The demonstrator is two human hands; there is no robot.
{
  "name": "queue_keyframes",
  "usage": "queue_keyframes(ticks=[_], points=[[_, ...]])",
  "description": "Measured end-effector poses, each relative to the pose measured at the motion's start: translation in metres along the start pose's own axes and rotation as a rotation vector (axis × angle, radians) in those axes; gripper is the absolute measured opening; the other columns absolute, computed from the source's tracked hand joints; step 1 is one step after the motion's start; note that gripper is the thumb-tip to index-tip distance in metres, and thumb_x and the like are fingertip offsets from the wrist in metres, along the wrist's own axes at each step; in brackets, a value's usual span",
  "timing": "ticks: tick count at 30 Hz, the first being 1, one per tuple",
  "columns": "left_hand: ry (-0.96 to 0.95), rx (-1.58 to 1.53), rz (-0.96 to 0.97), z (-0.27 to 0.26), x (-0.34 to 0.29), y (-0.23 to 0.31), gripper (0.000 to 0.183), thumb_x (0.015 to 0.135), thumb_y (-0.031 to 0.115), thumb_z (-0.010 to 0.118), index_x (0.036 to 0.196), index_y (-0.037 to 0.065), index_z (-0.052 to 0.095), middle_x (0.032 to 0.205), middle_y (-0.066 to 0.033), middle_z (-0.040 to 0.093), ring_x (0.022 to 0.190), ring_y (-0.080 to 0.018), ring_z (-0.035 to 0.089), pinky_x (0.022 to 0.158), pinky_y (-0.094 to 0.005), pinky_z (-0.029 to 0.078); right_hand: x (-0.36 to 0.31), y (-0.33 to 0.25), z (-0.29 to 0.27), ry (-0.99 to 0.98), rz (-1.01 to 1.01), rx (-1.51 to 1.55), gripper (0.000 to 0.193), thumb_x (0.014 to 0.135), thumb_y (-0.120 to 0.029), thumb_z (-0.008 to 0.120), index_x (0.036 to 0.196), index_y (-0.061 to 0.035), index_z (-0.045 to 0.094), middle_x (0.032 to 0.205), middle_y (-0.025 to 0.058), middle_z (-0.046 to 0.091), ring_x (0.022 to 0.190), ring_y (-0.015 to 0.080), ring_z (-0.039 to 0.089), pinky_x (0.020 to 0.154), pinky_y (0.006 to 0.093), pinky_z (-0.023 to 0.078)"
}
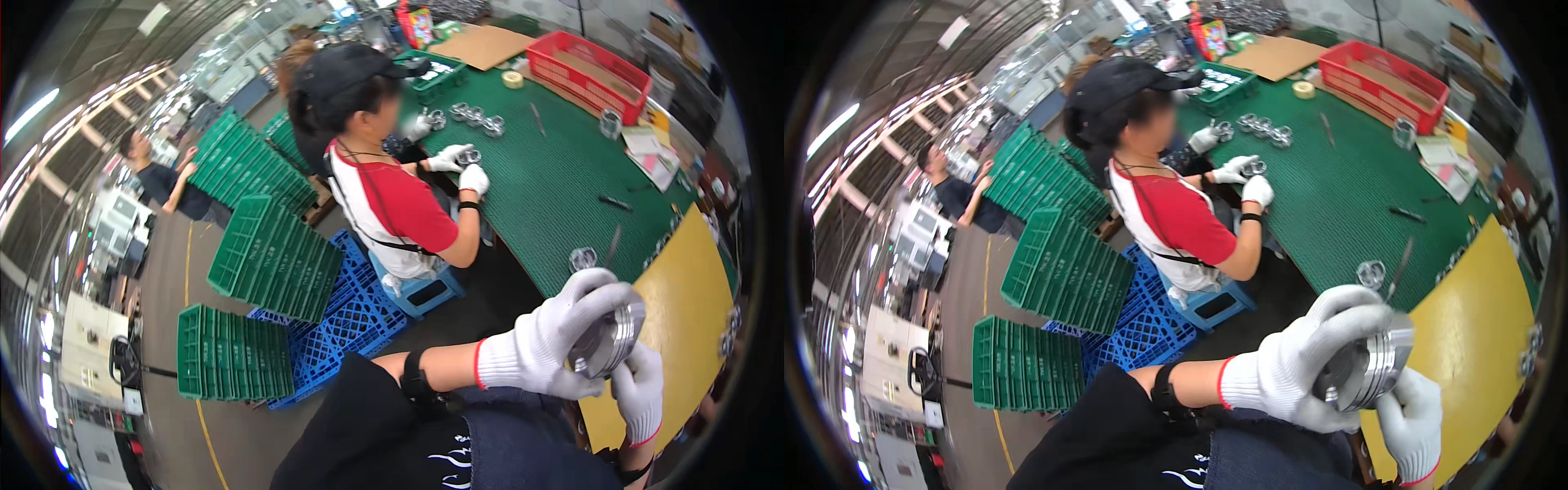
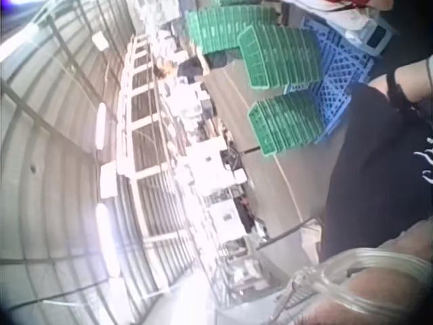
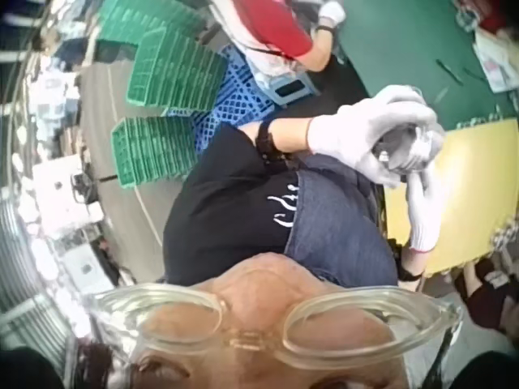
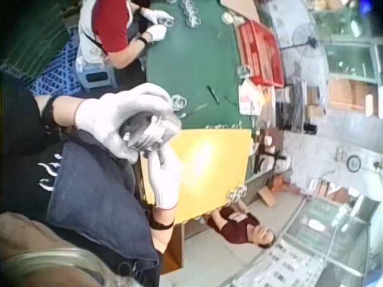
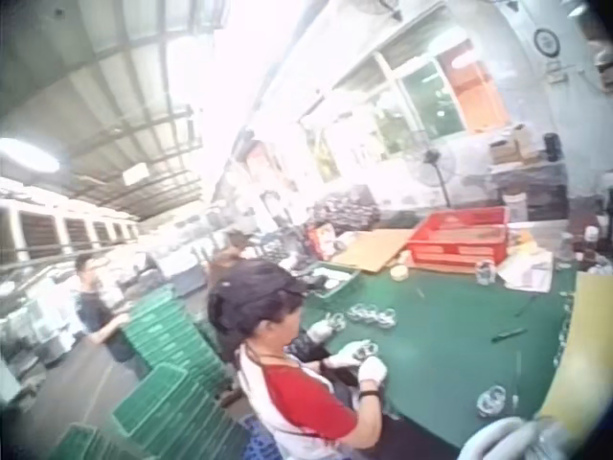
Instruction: Inspecting, cleaning, and assembling metal piston components at a factory workbench.
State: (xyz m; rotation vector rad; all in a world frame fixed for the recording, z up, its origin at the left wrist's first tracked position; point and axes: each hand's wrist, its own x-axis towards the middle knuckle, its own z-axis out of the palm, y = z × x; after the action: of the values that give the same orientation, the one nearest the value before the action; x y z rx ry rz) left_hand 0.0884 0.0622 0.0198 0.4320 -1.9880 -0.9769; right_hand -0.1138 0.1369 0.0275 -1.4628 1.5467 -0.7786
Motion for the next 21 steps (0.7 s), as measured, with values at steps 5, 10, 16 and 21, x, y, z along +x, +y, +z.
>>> queue_keyframes(ticks=[5, 10, 16, 21], points=[[0.524, -0.48, -0.176, 0.013, -0.002, 0.005, 0.091, 0.072, 0.033, 0.079, 0.143, 0.006, 0.028, 0.135, -0.0162, 0.04, 0.123, -0.0302, 0.047, 0.1, -0.0372, 0.042, -0.001, 0.018, -0.02, 0.266, 0.049, 0.206, 0.036, 0.089, -0.003, 0.045, 0.123, 0.0012, 0.056, 0.067, 0.0015, 0.057, 0.043, 0.0016, 0.036, 0.04, 0.017, 0.03], [0.218, -1.328, -0.617, 0.01, -0.013, -0.02, 0.076, 0.083, 0.045, 0.066, 0.141, 0.01, 0.031, 0.112, -0.006, 0.057, 0.101, -0.0181, 0.059, 0.085, -0.0339, 0.049, 0.003, 0.024, -0.022, 0.244, -0.005, 0.093, 0.038, 0.086, 0.001, 0.046, 0.122, 0.0, 0.059, 0.07, 0.0019, 0.059, 0.045, 0.0027, 0.039, 0.043, 0.0177, 0.031], [-0.027, -0.398, -0.457, -0.011, -0.006, -0.043, 0.115, 0.056, 0.033, 0.09, 0.142, 0.002, 0.02, 0.119, -0.0134, 0.049, 0.113, -0.0228, 0.049, 0.098, -0.0375, 0.041, 0.025, 0.005, -0.033, 0.096, -0.497, -0.754, 0.046, 0.076, -0.007, 0.061, 0.12, -0.0181, 0.061, 0.066, 0.0051, 0.052, 0.057, 0.0252, 0.057, 0.052, 0.0336, 0.045], [-0.2, -0.247, -0.344, 0.002, 0.011, -0.041, 0.119, 0.048, 0.04, 0.093, 0.139, 0.002, 0.026, 0.128, -0.0162, 0.041, 0.115, -0.0256, 0.049, 0.098, -0.0391, 0.042, 0.022, -0.004, -0.027, 0.078, -0.493, -1.039, 0.021, 0.077, -0.017, 0.058, 0.097, -0.0136, 0.062, 0.067, 0.0043, 0.053, 0.058, 0.021, 0.06, 0.05, 0.0331, 0.048]])
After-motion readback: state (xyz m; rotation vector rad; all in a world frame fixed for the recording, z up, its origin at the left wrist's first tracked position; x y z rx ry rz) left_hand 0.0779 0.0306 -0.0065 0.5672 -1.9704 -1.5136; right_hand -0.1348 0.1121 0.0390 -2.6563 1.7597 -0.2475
